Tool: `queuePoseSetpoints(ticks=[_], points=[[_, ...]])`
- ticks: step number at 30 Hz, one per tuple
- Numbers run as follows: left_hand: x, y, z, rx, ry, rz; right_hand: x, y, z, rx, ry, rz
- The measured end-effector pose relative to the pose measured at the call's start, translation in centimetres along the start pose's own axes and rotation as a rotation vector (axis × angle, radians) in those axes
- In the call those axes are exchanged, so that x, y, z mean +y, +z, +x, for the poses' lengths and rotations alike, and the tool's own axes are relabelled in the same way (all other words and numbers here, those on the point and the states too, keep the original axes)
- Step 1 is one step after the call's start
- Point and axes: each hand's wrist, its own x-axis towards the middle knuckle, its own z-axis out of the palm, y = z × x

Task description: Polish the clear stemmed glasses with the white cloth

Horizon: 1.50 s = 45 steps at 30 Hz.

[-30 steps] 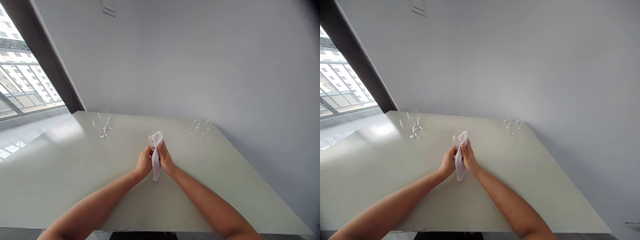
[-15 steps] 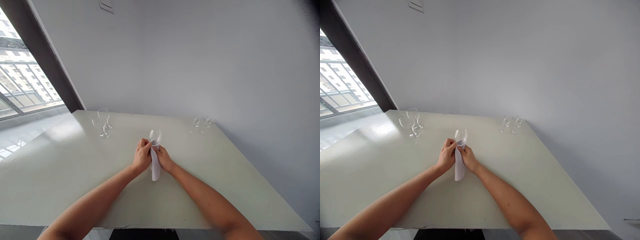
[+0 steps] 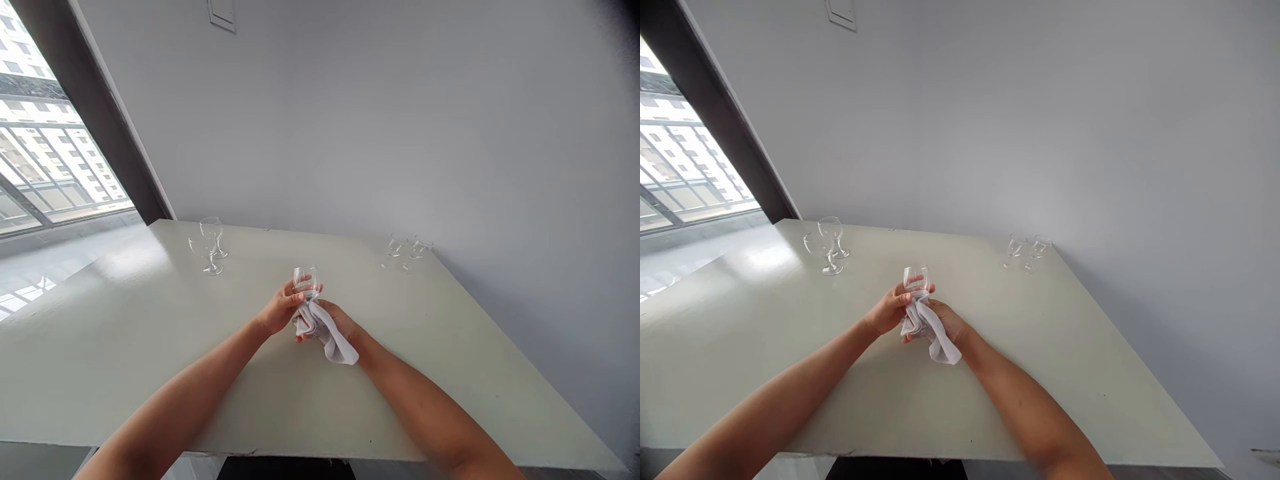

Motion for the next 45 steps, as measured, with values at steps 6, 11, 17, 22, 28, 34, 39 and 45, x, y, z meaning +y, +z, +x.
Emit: queuePoseSetpoints(ticks=[6, 11, 17, 22, 28, 34, 39, 45], points=[[0.3, -0.7, 0.6, 0.251, 0.08, 0.11, 0.7, -1.3, 1.5, 0.177, -0.023, -0.231], [0.2, -0.8, 0.9, 0.42, 0.127, 0.049, 1.2, -2.3, 2.6, 0.308, -0.133, -0.365], [1.1, -2.3, 1.3, 0.526, 0.191, -0.134, 0.5, -3.7, 2.8, 0.499, -0.219, -0.206], [0.8, -2.7, 1.3, 0.558, 0.138, -0.169, -0.1, -1.9, 1.2, 0.312, -0.458, -0.987], [0.1, -1.2, 0.9, 0.446, -0.091, -0.258, 0.1, -1.1, 0.5, 0.228, -0.566, -1.523], [0.5, -0.1, 0.7, 0.293, 0.128, -0.448, -0.1, -1.2, 1.6, 0.36, -0.428, -0.527], [0.9, 0.4, 0.6, 0.255, 0.219, -0.368, 0.8, -0.8, 2.0, 0.288, -0.177, 0.003], [0.8, 0.5, 0.4, 0.234, 0.168, -0.266, 2.2, -0.5, 1.7, 0.191, 0.015, 0.046]])
